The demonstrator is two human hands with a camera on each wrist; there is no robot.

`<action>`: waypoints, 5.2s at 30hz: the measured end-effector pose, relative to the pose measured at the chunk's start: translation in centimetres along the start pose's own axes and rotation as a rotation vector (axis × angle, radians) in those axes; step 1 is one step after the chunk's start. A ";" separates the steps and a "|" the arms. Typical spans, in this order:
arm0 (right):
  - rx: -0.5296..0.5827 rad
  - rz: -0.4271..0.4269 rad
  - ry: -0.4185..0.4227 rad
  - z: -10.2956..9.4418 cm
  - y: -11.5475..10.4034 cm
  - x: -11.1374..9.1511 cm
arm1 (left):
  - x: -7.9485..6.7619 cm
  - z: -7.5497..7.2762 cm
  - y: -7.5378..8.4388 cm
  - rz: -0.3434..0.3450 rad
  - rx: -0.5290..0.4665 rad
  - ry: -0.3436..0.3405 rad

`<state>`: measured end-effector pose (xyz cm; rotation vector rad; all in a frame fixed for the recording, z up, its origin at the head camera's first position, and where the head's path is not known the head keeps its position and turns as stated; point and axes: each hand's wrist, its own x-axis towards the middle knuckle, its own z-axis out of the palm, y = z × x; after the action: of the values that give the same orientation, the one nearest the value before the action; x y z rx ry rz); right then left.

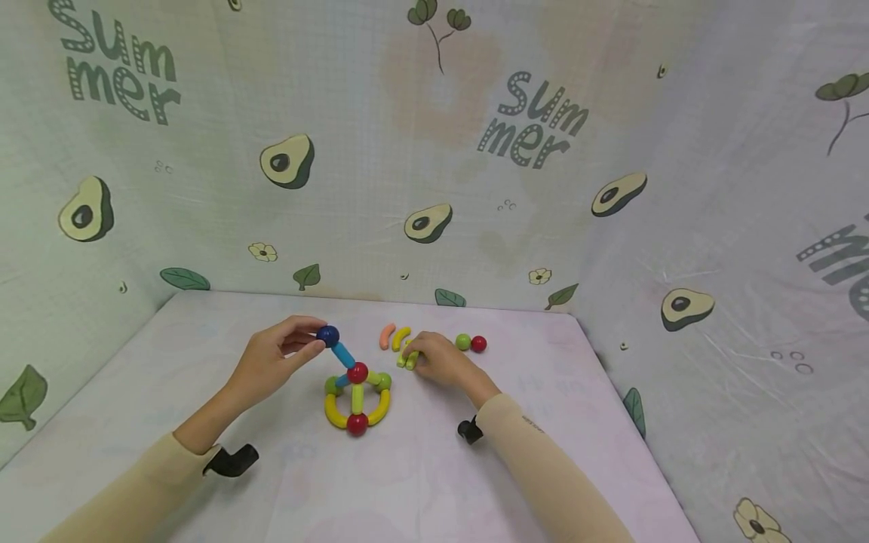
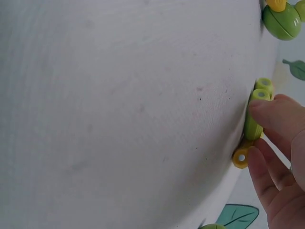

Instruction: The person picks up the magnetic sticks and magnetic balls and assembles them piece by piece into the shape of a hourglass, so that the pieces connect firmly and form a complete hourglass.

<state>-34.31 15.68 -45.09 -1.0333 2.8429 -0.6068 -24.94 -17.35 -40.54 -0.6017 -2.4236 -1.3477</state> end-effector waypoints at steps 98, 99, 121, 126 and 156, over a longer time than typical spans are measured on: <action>0.476 -0.090 0.262 -1.9 -11.0 -0.5 | -0.9 -0.4 -1.5 -0.059 -0.011 0.005; 0.481 -0.086 0.260 -1.9 -11.0 -0.5 | -0.8 -0.4 -1.5 -0.061 -0.014 0.004; 0.469 -0.074 0.254 -1.3 -10.8 -0.2 | -1.0 -0.3 -1.6 -0.043 -0.012 0.012; 0.467 -0.071 0.247 -1.4 -10.8 -0.3 | -1.0 -0.4 -1.6 -0.039 -0.011 0.018; 0.161 0.061 0.247 -4.4 2.4 -5.1 | -1.1 -0.3 -1.3 -0.043 0.004 0.012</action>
<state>-32.67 22.09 -42.34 -0.8997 2.9542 -1.0037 -24.66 -18.48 -41.84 -0.5417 -2.4423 -1.3586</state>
